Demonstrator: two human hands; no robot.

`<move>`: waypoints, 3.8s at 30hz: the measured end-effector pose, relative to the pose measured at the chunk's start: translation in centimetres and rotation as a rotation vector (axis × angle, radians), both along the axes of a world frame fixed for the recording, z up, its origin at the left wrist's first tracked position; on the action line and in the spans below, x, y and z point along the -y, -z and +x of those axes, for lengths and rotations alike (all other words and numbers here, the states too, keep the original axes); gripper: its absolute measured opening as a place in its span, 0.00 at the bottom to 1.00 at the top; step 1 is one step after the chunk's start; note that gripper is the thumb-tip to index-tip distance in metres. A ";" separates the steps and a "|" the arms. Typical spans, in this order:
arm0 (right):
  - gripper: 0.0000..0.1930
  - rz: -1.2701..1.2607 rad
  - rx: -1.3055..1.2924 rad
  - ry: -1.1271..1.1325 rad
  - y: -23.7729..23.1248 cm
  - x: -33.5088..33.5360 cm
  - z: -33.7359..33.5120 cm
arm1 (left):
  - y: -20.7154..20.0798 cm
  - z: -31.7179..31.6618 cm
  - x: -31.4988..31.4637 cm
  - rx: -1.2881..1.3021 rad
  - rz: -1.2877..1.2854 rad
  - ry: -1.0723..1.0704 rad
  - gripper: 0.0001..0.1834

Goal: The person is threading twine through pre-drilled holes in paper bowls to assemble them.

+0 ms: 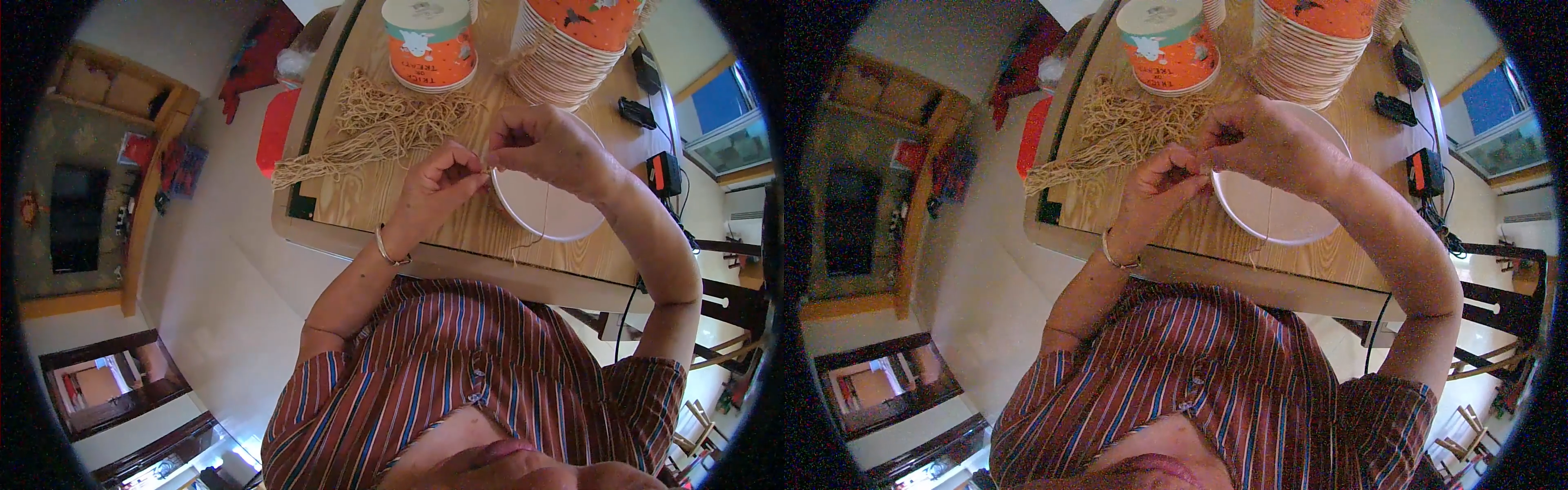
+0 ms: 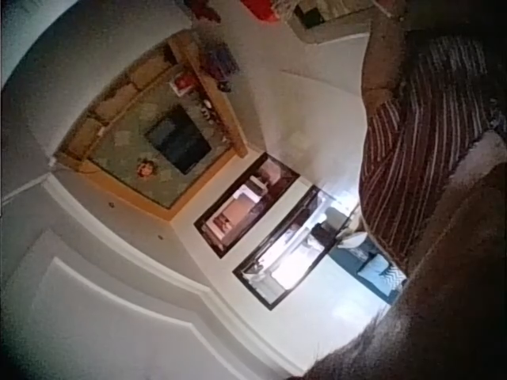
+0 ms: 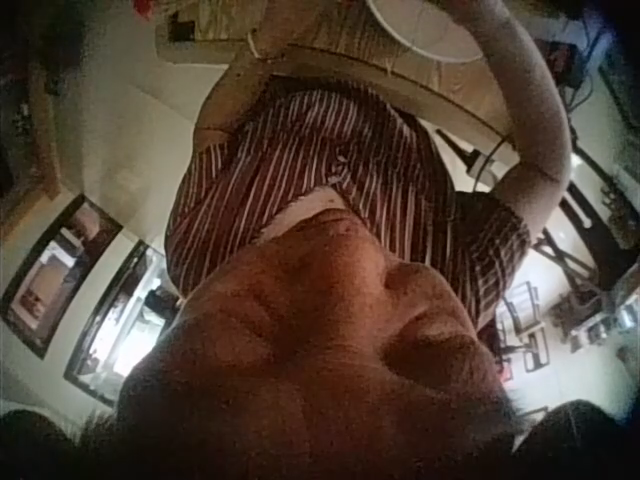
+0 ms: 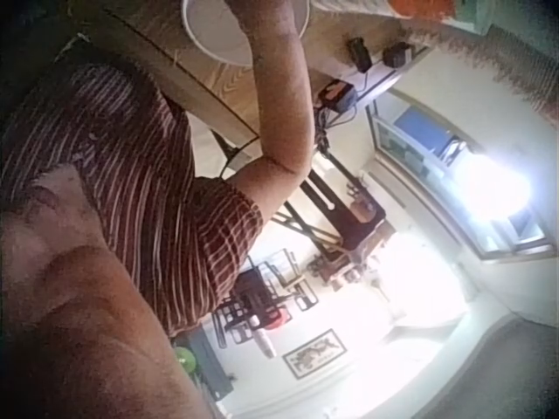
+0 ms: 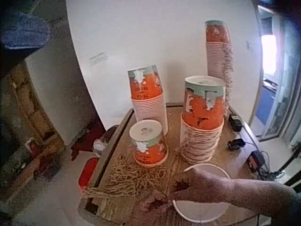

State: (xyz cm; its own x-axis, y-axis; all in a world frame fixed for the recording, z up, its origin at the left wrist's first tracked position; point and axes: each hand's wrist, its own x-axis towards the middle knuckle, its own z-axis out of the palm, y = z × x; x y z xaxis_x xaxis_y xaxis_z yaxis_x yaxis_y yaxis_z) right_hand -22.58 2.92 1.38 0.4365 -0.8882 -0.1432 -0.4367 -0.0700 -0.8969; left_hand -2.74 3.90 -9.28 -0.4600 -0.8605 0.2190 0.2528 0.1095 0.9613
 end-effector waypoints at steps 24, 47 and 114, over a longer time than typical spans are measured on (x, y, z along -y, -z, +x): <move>0.06 -0.167 0.045 -0.050 0.1 -1.3 1.3 | -0.1 -2.0 -2.0 -0.256 0.464 -0.109 0.03; 0.06 -0.040 0.061 -0.047 -0.2 0.1 0.4 | -1.0 -1.6 -1.8 0.009 0.080 -0.151 0.06; 0.07 0.143 0.396 0.074 -4.1 -3.4 -0.4 | -0.9 -0.9 -0.1 0.005 0.005 0.041 0.03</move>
